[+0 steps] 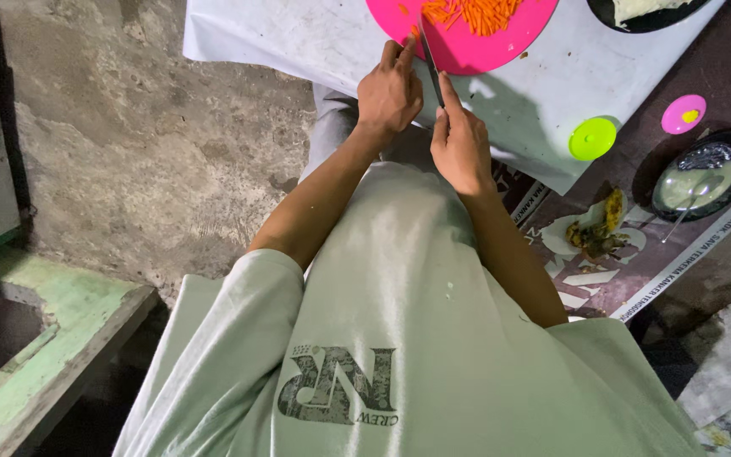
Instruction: The person slices carrots into thin strips on a pink cutting board using a knife. The person holds the carrot with the left hand and cuts with the right hand, accumulating a pile of julienned carrot pieces on the board.
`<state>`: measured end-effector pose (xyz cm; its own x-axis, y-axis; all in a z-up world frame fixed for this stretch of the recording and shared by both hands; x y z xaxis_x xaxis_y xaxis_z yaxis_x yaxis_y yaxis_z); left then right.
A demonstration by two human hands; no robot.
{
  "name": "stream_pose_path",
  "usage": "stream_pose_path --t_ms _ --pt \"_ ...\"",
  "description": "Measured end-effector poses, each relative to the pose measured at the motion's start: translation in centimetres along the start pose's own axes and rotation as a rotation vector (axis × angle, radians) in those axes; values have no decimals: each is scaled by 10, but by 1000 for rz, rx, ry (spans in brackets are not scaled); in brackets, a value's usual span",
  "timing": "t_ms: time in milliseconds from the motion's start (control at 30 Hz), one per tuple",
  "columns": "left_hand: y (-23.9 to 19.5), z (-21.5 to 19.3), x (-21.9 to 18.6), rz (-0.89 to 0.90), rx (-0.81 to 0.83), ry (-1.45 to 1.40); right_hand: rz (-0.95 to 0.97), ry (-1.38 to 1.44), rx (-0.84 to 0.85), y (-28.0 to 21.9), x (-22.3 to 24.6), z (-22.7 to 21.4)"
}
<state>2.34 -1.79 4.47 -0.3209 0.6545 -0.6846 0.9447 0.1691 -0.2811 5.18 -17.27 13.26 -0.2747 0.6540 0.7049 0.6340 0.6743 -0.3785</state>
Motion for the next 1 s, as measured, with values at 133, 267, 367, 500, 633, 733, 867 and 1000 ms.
stream_pose_path --t_ms 133,267,367,500,633,733,867,1000 --pt "-1 0 2 -29 28 -20 9 19 9 0 -1 2" --pt "-3 1 4 -39 57 -42 7 -21 12 0 -2 5" --pt "-2 2 6 -40 70 -28 14 -28 16 2 -5 8" --pt "-1 6 7 -25 65 -26 -24 -40 0 -1 -7 11" --pt "3 7 9 -32 81 -28 -17 -103 14 2 -10 12" --pt "1 10 11 -27 75 -18 -12 -133 28 0 -13 13" --pt "4 15 11 6 49 27 -18 -168 25 -1 -18 15" --pt "4 19 11 -14 70 60 71 -257 59 0 -24 19"
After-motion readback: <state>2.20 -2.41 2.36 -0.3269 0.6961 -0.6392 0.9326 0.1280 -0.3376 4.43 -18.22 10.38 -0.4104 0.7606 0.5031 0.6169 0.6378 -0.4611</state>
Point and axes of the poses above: each hand's wrist, its own y-axis towards the middle knuckle, its own z-axis out of the palm, x = y × z, the point moved 2 cm from there along y, towards the middle knuckle, and after that the axes turned 14 degrees about x, right-handed, at the moved point
